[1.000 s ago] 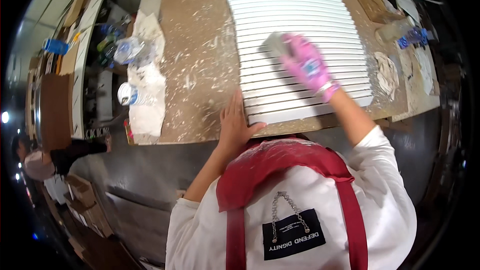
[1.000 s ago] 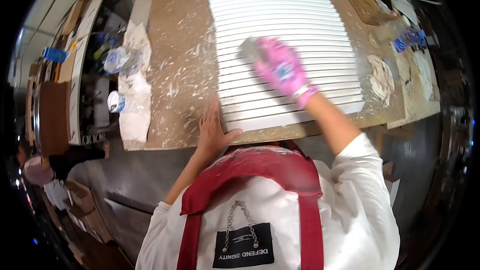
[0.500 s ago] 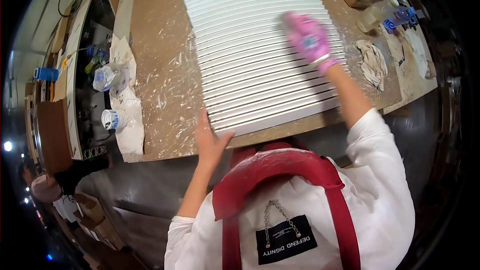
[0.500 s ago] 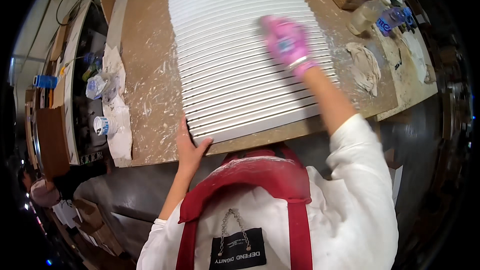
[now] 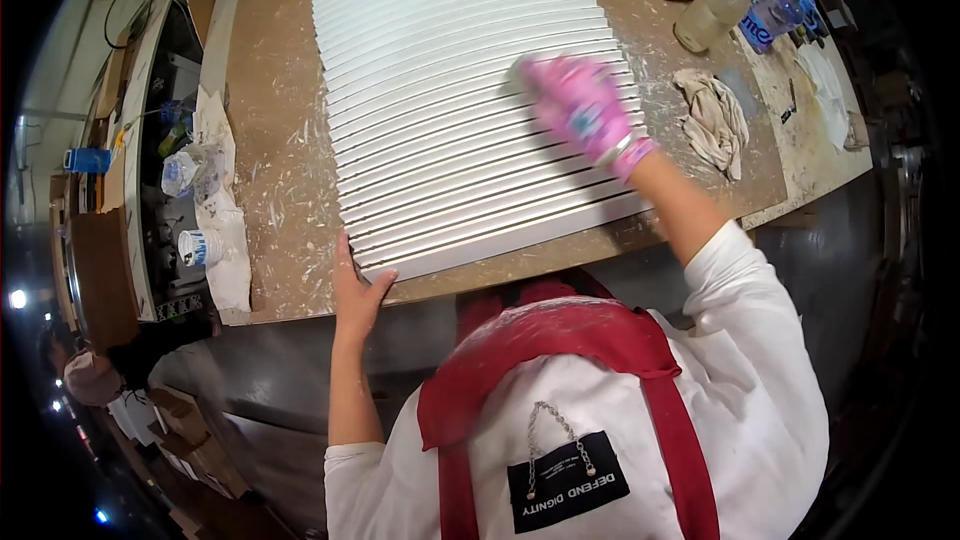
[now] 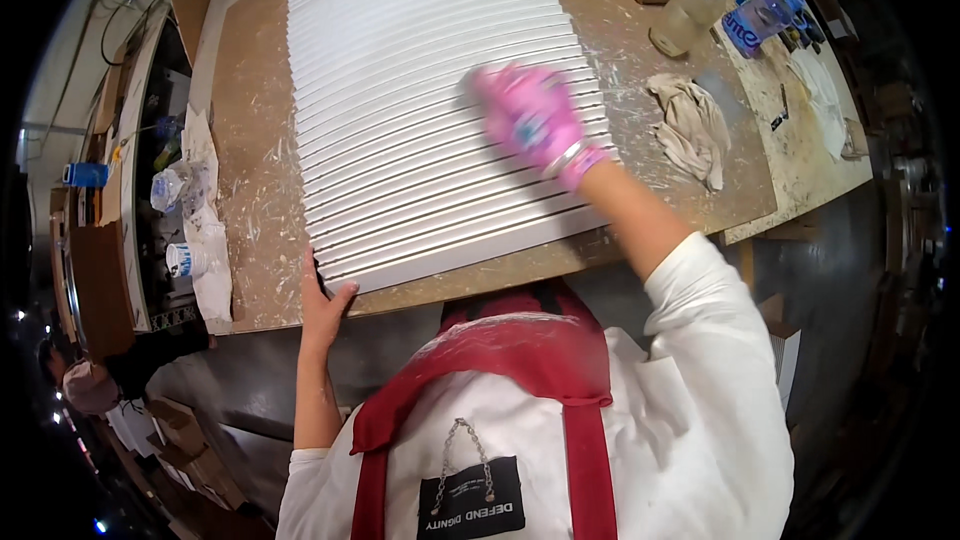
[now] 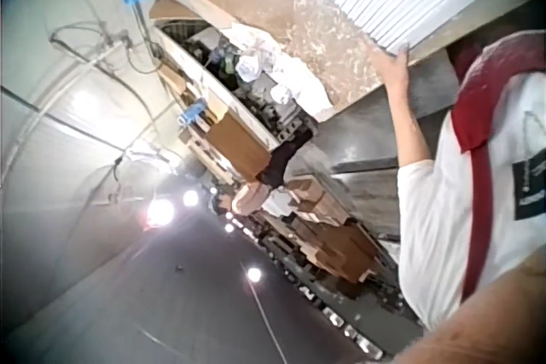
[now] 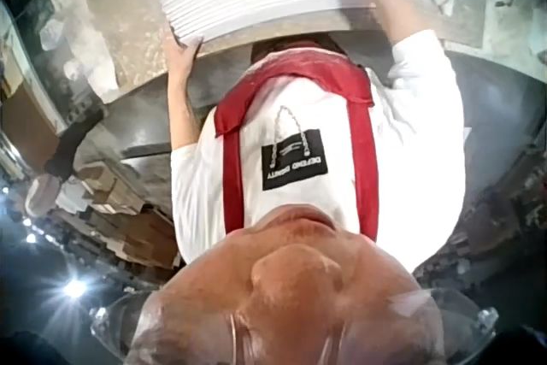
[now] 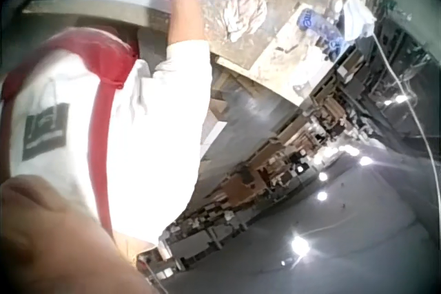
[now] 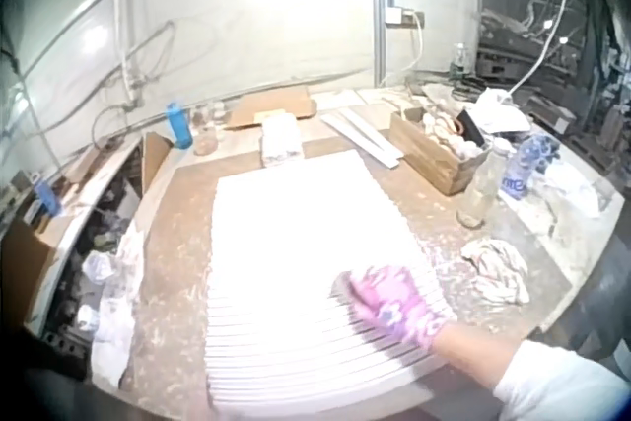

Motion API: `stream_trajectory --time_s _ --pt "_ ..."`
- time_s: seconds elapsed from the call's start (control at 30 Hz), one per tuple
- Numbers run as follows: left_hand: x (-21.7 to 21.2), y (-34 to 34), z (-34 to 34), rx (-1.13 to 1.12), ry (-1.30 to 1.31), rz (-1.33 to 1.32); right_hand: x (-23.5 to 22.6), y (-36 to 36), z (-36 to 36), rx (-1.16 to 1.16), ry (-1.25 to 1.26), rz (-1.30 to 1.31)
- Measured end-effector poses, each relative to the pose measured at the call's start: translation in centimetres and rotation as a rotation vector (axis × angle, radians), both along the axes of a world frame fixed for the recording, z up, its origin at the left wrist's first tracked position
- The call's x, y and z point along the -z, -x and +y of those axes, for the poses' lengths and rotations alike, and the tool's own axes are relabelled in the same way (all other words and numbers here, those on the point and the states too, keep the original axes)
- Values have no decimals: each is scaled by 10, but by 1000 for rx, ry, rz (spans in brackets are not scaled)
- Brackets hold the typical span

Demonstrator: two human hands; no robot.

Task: The person cleans a stack of white wooden slats by hand using a cloth and a liquid solution. The person wipes the surface of the slats, sprays a solution onto the cloth, and continues to wipe the wood pieces.

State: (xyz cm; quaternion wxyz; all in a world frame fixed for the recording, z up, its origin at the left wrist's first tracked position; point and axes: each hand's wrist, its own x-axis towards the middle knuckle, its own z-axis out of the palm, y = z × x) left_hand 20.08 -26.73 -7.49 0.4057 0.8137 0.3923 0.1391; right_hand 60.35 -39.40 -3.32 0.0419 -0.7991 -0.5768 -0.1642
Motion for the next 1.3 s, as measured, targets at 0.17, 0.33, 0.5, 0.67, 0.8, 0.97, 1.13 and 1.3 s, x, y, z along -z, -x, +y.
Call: stream_trajectory --time_s 0.17,0.33,0.5,0.67,0.8,0.97,1.13,1.3 --pt "17 15 6 8 -2 -8 0 -62 -56 136 -214 570" --pt "12 1 3 32 -105 15 -17 -1 -30 86 -153 241" --pt "18 9 3 66 -190 10 -39 158 41 -340 43 642" --pt "11 6 0 68 -168 2 -12 63 -8 89 21 362" --pt "2 -4 0 89 -202 28 -1 -22 -84 350 -124 38" --pt "1 5 0 36 -164 68 -18 100 -10 -179 -238 -3" --pt "6 2 -2 62 -154 54 4 -58 -112 484 -35 -11" --pt "5 7 1 48 -146 0 -12 -20 -75 259 39 246"
